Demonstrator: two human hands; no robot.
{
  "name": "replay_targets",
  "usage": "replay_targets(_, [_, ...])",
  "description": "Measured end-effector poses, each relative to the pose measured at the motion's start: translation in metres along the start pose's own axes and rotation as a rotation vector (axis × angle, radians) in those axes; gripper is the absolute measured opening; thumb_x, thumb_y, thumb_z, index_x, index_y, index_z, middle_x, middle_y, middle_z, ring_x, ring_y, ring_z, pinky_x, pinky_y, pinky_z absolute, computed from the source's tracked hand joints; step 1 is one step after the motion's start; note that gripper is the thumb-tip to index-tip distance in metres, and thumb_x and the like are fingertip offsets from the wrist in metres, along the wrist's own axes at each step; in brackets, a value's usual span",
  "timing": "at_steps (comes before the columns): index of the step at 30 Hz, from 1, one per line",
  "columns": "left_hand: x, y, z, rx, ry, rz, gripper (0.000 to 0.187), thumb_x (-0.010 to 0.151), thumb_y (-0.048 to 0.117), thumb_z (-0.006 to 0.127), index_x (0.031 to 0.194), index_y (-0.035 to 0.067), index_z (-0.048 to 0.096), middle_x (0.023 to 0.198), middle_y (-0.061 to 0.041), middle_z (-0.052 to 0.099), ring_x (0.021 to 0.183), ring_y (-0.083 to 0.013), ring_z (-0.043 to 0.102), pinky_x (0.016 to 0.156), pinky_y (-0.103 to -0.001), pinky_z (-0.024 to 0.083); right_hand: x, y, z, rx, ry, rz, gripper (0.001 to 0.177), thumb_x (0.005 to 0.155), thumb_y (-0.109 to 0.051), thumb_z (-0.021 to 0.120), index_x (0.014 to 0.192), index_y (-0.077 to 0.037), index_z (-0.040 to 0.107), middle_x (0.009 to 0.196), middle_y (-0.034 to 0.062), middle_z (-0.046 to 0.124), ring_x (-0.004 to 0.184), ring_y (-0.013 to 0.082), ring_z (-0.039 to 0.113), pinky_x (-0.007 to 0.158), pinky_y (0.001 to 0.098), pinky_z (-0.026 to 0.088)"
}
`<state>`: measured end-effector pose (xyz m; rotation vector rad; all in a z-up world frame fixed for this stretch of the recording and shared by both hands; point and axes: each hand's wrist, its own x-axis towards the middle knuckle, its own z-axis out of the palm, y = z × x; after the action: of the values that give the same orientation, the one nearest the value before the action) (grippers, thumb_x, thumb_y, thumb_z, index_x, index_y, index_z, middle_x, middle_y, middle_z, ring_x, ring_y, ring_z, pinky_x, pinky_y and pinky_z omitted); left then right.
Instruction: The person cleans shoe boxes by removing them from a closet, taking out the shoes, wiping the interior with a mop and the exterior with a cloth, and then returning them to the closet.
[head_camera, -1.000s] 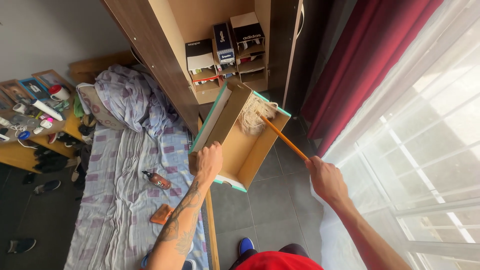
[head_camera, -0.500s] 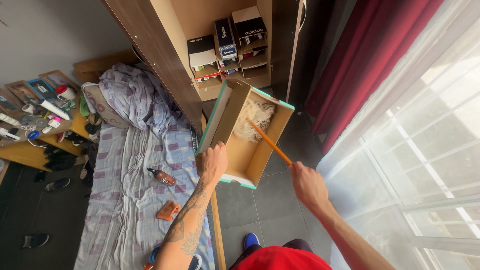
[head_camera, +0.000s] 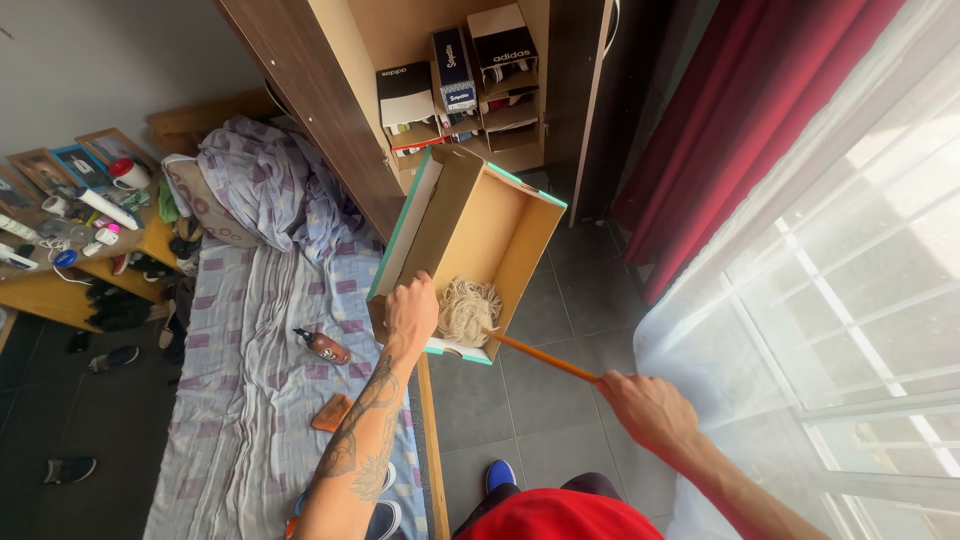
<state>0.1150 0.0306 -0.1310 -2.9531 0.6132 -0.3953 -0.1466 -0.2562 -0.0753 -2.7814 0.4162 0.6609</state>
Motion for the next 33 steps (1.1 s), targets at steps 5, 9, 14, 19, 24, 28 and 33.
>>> replay_targets(5, [-0.005, 0.011, -0.023, -0.036, -0.065, 0.000, 0.031, 0.094, 0.007, 0.046, 0.119, -0.002, 0.063, 0.091, -0.010, 0.076, 0.081, -0.0294, 0.077, 0.073, -0.042, 0.062, 0.008, 0.013, -0.030, -0.089, 0.286, -0.031, 0.023, 0.102, -0.026, 0.043, 0.108, -0.015, 0.063, 0.088, 0.0113, 0.075, 0.083, 0.0370, 0.077, 0.074, 0.0496, 0.063])
replay_targets(9, [-0.007, 0.011, -0.029, 0.033, -0.019, 0.023, 0.029, 0.094, 0.006, 0.047, 0.115, -0.001, 0.064, 0.088, -0.008, 0.076, 0.078, -0.0272, 0.077, 0.070, -0.039, 0.062, 0.030, 0.022, -0.036, -0.027, 0.366, 0.120, 0.035, 0.107, -0.043, 0.033, 0.108, -0.019, 0.058, 0.086, 0.0092, 0.072, 0.079, 0.0385, 0.076, 0.073, 0.0481, 0.061])
replay_targets(14, [0.008, 0.001, -0.030, -0.029, -0.062, -0.029, 0.034, 0.094, 0.006, 0.050, 0.124, -0.005, 0.061, 0.093, -0.013, 0.075, 0.086, -0.0306, 0.077, 0.076, -0.043, 0.061, -0.003, 0.000, 0.020, -0.002, 0.222, -0.165, 0.024, 0.099, -0.028, 0.040, 0.108, -0.021, 0.061, 0.087, 0.0133, 0.076, 0.079, 0.0392, 0.077, 0.069, 0.0517, 0.062])
replay_targets(19, [-0.001, -0.001, -0.014, -0.054, -0.147, -0.053, 0.036, 0.096, 0.006, 0.048, 0.129, -0.005, 0.057, 0.103, -0.014, 0.075, 0.097, -0.0321, 0.075, 0.085, -0.047, 0.059, 0.005, 0.015, 0.002, 0.012, 0.307, -0.108, 0.022, 0.099, -0.030, 0.038, 0.108, -0.024, 0.057, 0.084, 0.0117, 0.075, 0.077, 0.0389, 0.077, 0.068, 0.0519, 0.062])
replay_targets(24, [-0.005, 0.025, -0.009, -0.091, -0.139, -0.009, 0.031, 0.095, 0.004, 0.048, 0.121, -0.006, 0.062, 0.092, -0.014, 0.076, 0.087, -0.0332, 0.077, 0.078, -0.046, 0.061, 0.040, 0.011, -0.020, 0.112, 0.423, 0.139, 0.034, 0.107, -0.044, 0.032, 0.104, -0.022, 0.058, 0.083, 0.0073, 0.073, 0.076, 0.0369, 0.076, 0.069, 0.0446, 0.063])
replay_targets(28, [-0.010, 0.039, -0.002, -0.194, -0.166, -0.034, 0.029, 0.095, 0.007, 0.047, 0.114, -0.005, 0.064, 0.089, -0.014, 0.077, 0.085, -0.0338, 0.077, 0.077, -0.046, 0.062, 0.016, -0.013, -0.019, 0.067, 0.354, -0.091, 0.022, 0.102, -0.029, 0.040, 0.104, -0.020, 0.060, 0.080, 0.0085, 0.071, 0.072, 0.0349, 0.076, 0.063, 0.0445, 0.062])
replay_targets(33, [-0.017, 0.039, 0.004, -0.210, -0.149, -0.042, 0.025, 0.095, 0.009, 0.046, 0.105, -0.003, 0.066, 0.082, -0.014, 0.076, 0.080, -0.0351, 0.077, 0.072, -0.047, 0.062, 0.005, -0.005, -0.026, -0.070, 0.183, -0.261, 0.024, 0.102, -0.029, 0.040, 0.098, -0.021, 0.063, 0.081, 0.0068, 0.073, 0.072, 0.0333, 0.076, 0.064, 0.0449, 0.062])
